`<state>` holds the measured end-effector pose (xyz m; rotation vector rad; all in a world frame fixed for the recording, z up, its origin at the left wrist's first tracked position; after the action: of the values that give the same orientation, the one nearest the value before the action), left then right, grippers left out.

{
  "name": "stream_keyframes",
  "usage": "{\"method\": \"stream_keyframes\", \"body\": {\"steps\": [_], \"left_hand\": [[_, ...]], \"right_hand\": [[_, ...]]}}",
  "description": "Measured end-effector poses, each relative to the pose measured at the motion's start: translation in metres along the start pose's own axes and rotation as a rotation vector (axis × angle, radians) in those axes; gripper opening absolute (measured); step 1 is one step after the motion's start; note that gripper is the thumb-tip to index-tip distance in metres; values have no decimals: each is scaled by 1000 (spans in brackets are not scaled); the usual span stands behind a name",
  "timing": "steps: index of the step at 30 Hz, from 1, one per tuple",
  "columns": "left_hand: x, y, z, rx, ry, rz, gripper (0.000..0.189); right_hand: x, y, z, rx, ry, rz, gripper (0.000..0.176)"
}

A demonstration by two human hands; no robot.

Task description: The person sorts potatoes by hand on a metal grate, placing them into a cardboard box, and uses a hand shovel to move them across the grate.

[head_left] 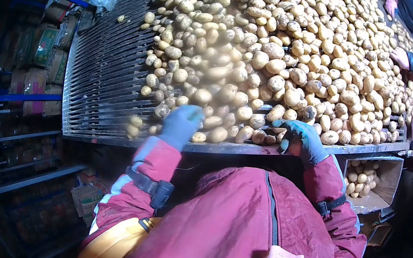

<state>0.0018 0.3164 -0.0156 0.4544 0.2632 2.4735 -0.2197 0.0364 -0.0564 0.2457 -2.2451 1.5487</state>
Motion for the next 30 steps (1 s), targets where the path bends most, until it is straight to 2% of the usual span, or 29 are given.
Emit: {"method": "stream_keyframes", "body": {"steps": [1, 3, 4, 5, 7, 8, 10, 11, 13, 16, 17, 20, 21, 24, 27, 28, 30], "left_hand": [[-4, -20, 13, -22, 77, 58, 36], [-8, -49, 30, -245, -82, 190, 38], [-6, -59, 33, -357, -161, 258, 40], [-6, -65, 28, -362, -131, 230, 41], [-5, -72, 14, -366, -65, 173, 45], [-8, -71, 8, -366, -114, 186, 53], [-10, -68, 3, -262, -90, 233, 54], [-11, -68, 3, -214, -78, 256, 55], [-17, -68, -3, -266, -3, 272, 54], [-18, -64, -10, -246, 75, 264, 49], [-17, -66, -12, -231, 65, 243, 48], [-12, -58, -11, -222, 67, 171, 45], [-9, -58, -15, -246, 103, 170, 45], [-10, -65, -25, -344, 242, 142, 45], [-14, -81, -20, 30, 42, 336, 45], [-19, -76, -11, 154, 82, 278, 50], [-23, -63, 2, 302, 150, 199, 50]], "right_hand": [[-1, 6, 4, -12, -7, -4, 48], [-3, 17, 11, -47, -23, -12, 43], [-5, 20, 9, -174, -43, -29, 39], [-6, 23, 7, -301, -62, -49, 36], [-9, 21, 0, -759, -119, -114, 34], [-13, 21, 4, -749, -19, -129, 39], [-20, 20, 7, -723, 186, -161, 52], [-19, 7, -2, -823, 155, -153, 51], [-21, -9, -7, -818, 163, -174, 54], [-36, -9, -10, -901, 39, -101, 61], [-38, -12, -15, -923, -17, -145, 61], [-42, -9, -12, -969, 41, -158, 58], [-45, 3, -2, -935, 136, -134, 57], [-34, -9, -6, -872, 134, -103, 61], [-29, -18, -13, -920, 56, -119, 63], [-28, -20, -12, -898, 39, -109, 65], [-21, -24, -13, -845, 9, -94, 65]]}}
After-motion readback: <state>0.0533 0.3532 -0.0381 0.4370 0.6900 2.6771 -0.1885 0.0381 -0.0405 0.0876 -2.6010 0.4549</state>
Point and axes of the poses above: each hand's wrist, its own x-axis away from the middle knuckle, its own z-axis out of the back of the hand, y = z × x, the point moved 7 cm from there along -x, towards the middle knuckle, and after that the axes turned 13 degrees about -x, right-handed, at the moved point
